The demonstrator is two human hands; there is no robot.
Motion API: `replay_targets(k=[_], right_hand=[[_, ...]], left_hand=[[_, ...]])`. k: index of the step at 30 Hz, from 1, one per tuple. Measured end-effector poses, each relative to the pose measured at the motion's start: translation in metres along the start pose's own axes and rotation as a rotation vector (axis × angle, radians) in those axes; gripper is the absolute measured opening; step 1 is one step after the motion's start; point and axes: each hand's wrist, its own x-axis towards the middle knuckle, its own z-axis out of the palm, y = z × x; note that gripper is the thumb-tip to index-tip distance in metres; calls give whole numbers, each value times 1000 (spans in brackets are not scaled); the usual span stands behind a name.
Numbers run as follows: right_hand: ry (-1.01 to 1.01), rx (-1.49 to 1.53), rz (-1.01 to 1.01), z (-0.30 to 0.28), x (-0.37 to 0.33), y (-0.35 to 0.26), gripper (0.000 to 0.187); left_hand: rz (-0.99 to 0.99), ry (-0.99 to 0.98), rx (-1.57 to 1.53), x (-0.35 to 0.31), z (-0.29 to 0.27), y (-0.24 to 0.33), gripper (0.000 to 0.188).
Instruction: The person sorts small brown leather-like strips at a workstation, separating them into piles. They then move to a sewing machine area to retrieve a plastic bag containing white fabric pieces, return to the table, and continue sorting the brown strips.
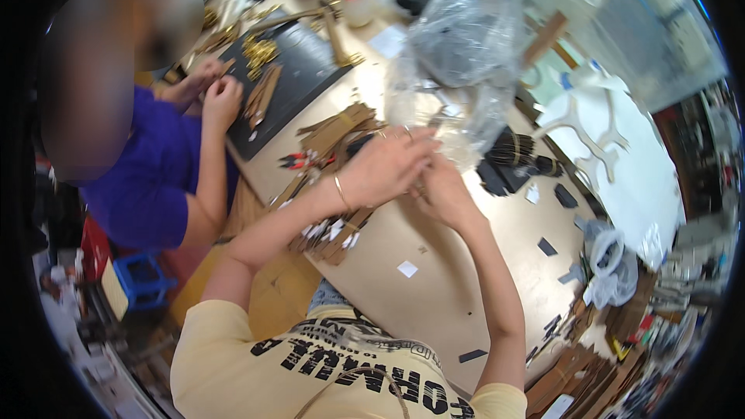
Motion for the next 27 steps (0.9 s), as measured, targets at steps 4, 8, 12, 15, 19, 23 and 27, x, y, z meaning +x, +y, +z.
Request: replay_targets(k=[4, 8, 12, 15, 19, 23, 27], right_hand=[[-157, 264, -38, -21, 32, 27, 33], [298, -243, 39, -43, 97, 67, 56], [443, -717, 173, -45, 140, 82, 78], [380, -561, 209, -71, 160, 95, 59], [579, -365, 199, -134, 185, 121, 30], [751, -299, 253, -186, 192, 138, 27], [747, -192, 320, -186, 189, 136, 30]], left_hand=[[-172, -204, 140, 45, 1, -56, 45], [-375, -347, 342, 75, 4, -82, 54], [-138, -243, 478, 91, 20, -88, 55], [-5, -134, 403, 104, 31, -101, 45], [-148, -226, 171, 126, 42, -122, 34], [-282, -102, 120, 151, 49, -135, 31], [-167, -42, 89, 179, 65, -141, 41]])
